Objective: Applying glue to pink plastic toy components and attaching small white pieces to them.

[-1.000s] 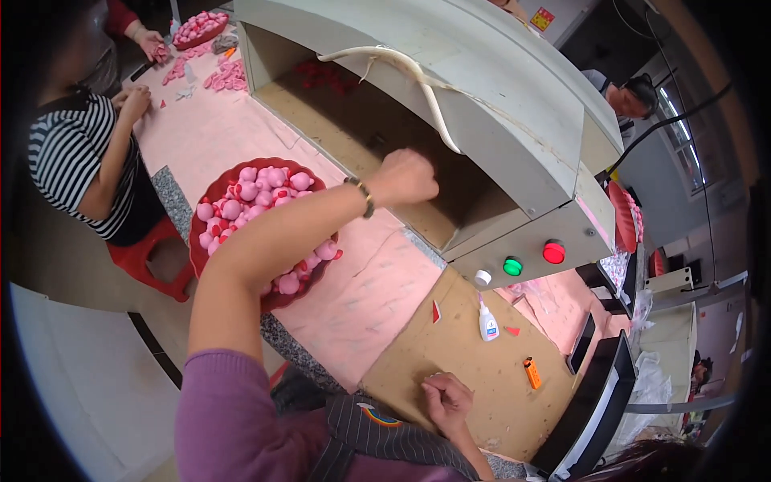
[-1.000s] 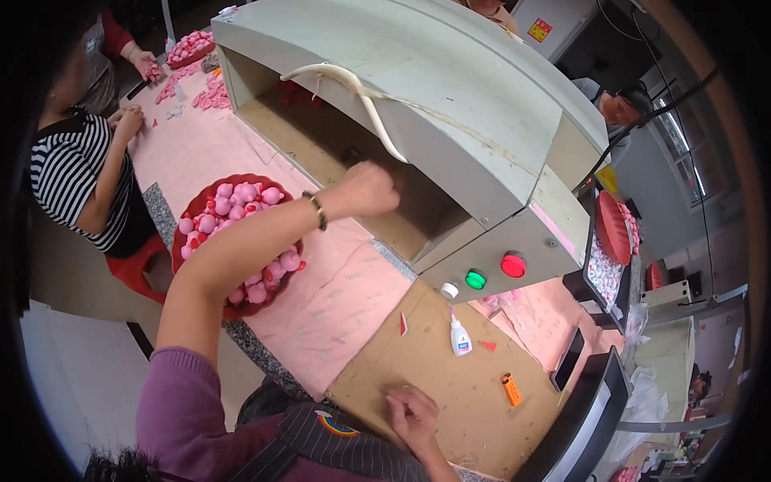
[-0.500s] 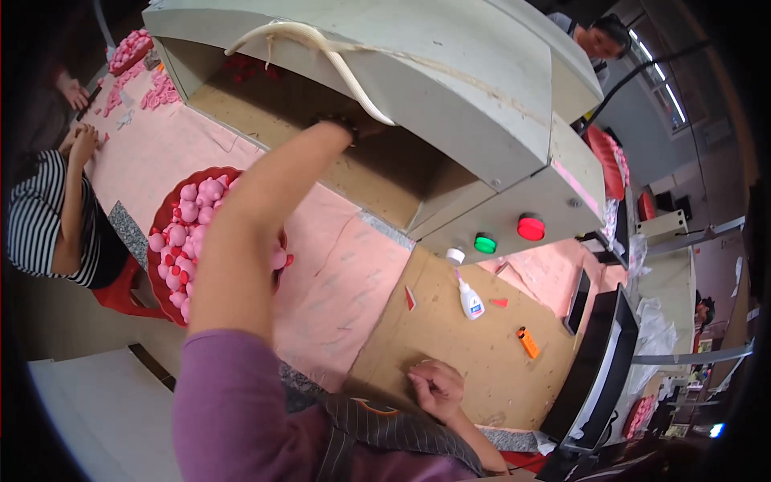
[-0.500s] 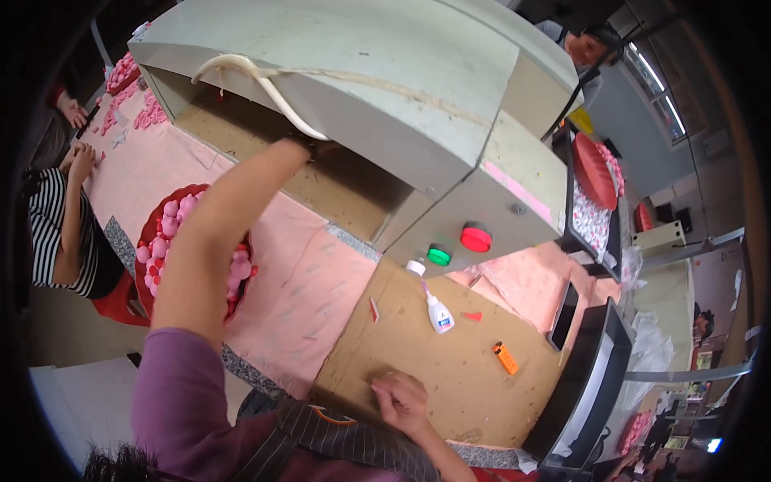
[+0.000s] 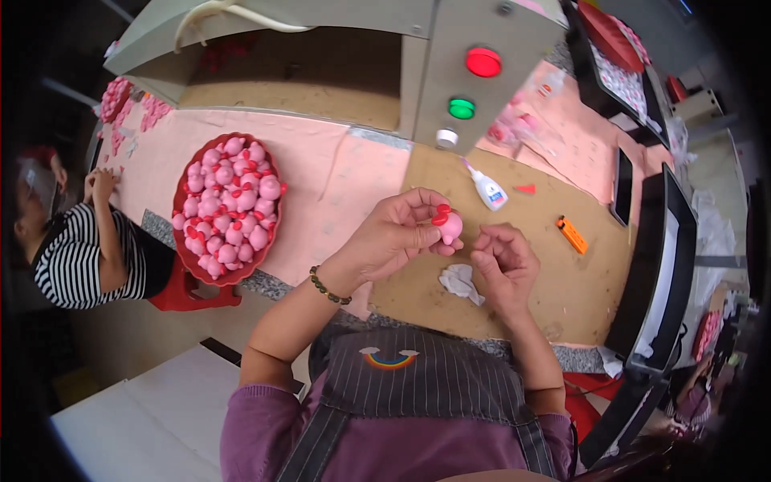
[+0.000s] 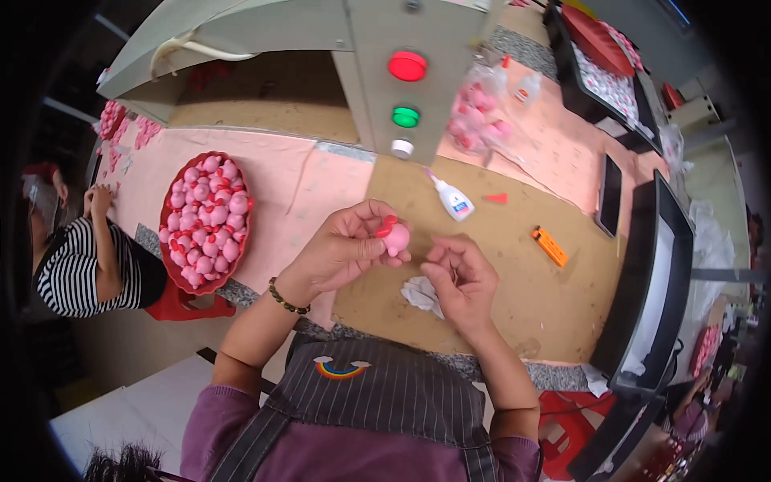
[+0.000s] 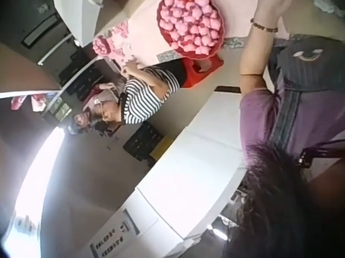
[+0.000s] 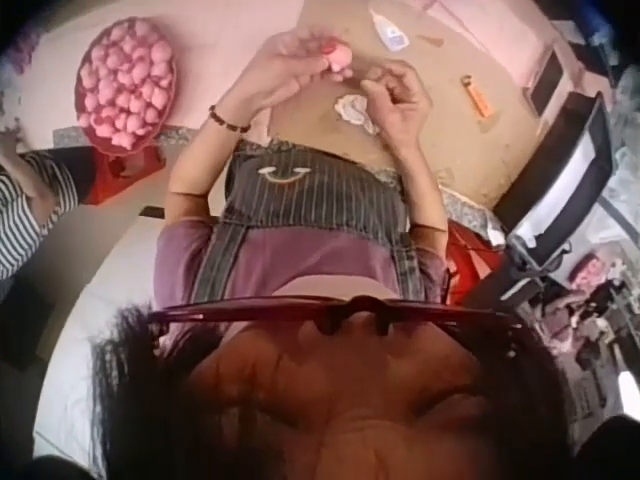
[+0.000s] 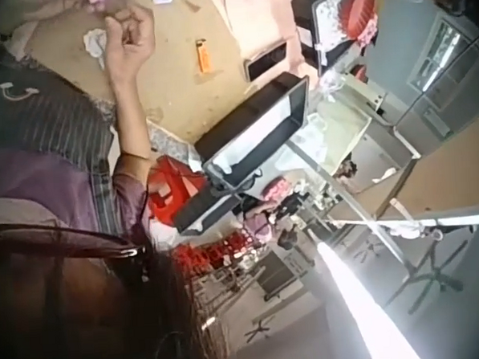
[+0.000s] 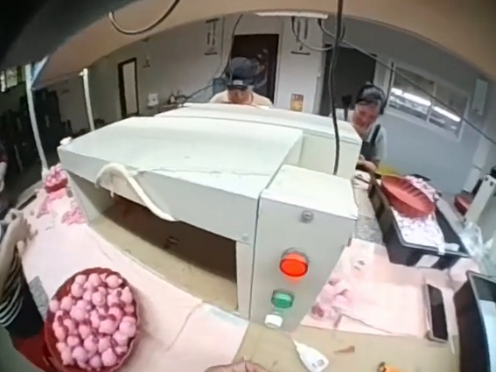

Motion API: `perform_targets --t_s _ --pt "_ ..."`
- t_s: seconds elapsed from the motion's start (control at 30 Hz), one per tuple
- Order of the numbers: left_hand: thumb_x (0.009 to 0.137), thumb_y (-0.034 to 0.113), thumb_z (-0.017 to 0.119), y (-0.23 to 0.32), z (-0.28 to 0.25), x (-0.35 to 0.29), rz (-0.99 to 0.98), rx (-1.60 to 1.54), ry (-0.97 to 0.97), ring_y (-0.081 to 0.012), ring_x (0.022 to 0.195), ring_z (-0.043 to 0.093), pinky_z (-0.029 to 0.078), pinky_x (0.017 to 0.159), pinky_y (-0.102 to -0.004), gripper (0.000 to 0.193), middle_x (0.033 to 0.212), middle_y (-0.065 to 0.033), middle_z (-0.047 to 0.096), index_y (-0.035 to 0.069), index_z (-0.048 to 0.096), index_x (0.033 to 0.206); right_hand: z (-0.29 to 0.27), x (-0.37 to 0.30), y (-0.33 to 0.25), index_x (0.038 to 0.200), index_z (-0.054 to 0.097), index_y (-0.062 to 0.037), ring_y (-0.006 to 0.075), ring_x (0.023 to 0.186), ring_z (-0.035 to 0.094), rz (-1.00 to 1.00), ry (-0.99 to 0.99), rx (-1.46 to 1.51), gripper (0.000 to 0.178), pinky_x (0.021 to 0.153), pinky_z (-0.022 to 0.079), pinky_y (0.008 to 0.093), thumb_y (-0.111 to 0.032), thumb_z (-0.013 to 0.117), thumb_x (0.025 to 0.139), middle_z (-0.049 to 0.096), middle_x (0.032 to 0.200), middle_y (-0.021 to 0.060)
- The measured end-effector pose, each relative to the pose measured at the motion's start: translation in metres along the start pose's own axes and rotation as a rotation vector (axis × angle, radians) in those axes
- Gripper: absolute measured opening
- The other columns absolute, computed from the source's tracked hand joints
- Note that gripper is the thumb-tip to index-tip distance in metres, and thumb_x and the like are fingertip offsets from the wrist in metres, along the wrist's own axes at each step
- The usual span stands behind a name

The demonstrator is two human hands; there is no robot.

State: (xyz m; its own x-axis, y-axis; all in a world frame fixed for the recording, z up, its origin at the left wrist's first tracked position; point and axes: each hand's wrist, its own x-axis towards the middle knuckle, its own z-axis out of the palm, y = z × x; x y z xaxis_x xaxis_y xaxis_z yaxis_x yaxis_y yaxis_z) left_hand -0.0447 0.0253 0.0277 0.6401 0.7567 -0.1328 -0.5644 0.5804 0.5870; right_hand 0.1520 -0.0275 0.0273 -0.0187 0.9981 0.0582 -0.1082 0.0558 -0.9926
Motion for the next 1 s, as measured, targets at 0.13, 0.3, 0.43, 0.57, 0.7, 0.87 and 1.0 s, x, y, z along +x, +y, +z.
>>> perform_targets --t_s 0.13,0.3,0.43,0.57,0.7,0.87,1.0 --pt "0.085 0.001 0.059 -0.032 0.001 0.022 -0.052 -0.054 -0.063 -0.0184 0.097 0.060 0.051 0.081 -0.0301 0.029 0.102 -0.0105 0.060 0.003 0.049 0.112 -0.010 0.007 0.001 0.102 0.058 0.0022 0.0034 0.064 0.045 -0.277 -0.001 -0.069 0.031 0.054 0.035 0.0168 0.002 0.069 0.073 0.052 0.091 0.0045" --pt "0.086 0.000 0.056 -0.048 0.005 0.039 0.060 0.093 -0.025 -0.0181 0.095 0.060 0.052 0.080 -0.0306 0.027 0.103 -0.0098 0.060 0.003 0.049 0.112 -0.020 0.003 0.014 0.104 0.056 0.0030 0.0060 0.068 0.047 -0.288 0.040 -0.132 0.034 0.057 0.038 0.0183 0.003 0.069 0.073 0.051 0.093 0.0059" --pt "0.086 0.001 0.057 -0.049 0.012 0.044 0.009 0.019 0.015 -0.0173 0.094 0.060 0.054 0.077 -0.0305 0.026 0.102 -0.0099 0.059 0.001 0.050 0.111 -0.025 0.001 0.014 0.105 0.055 0.0039 0.0081 0.075 0.048 -0.185 0.050 -0.127 0.036 0.064 0.041 0.0202 0.007 0.069 0.071 0.050 0.097 0.0074" --pt "0.091 0.009 0.053 -0.054 0.012 0.045 -0.028 0.030 0.021 -0.0174 0.090 0.062 0.055 0.073 -0.0299 0.022 0.101 -0.0097 0.061 0.001 0.052 0.111 -0.025 0.006 0.014 0.103 0.057 0.0029 0.0083 0.076 0.048 -0.230 0.078 -0.196 0.037 0.064 0.040 0.0204 0.006 0.070 0.069 0.049 0.098 0.0071" --pt "0.094 0.018 0.049 -0.059 0.007 0.046 -0.091 0.015 -0.024 -0.0180 0.086 0.063 0.057 0.068 -0.0312 0.022 0.100 -0.0095 0.061 0.002 0.054 0.107 -0.026 0.008 0.021 0.102 0.058 0.0018 0.0115 0.082 0.049 -0.304 0.118 -0.298 0.038 0.068 0.042 0.0230 0.003 0.073 0.067 0.049 0.099 0.0075" --pt "0.093 0.021 0.051 -0.066 -0.002 0.044 -0.128 -0.007 -0.020 -0.0166 0.083 0.063 0.056 0.067 -0.0296 0.020 0.096 -0.0085 0.060 0.002 0.055 0.100 -0.026 0.008 0.024 0.101 0.059 0.0020 0.0150 0.086 0.051 -0.292 0.103 -0.300 0.038 0.072 0.042 0.0253 -0.001 0.075 0.067 0.050 0.099 0.0087" --pt "0.093 0.019 0.050 -0.065 0.008 0.043 -0.081 0.028 0.125 -0.0126 0.081 0.061 0.054 0.069 -0.0256 0.022 0.092 -0.0052 0.059 0.002 0.054 0.107 -0.029 0.009 0.028 0.099 0.060 0.0015 0.0167 0.085 0.052 -0.313 0.070 -0.314 0.040 0.072 0.043 0.0265 -0.012 0.079 0.066 0.052 0.094 0.0094"
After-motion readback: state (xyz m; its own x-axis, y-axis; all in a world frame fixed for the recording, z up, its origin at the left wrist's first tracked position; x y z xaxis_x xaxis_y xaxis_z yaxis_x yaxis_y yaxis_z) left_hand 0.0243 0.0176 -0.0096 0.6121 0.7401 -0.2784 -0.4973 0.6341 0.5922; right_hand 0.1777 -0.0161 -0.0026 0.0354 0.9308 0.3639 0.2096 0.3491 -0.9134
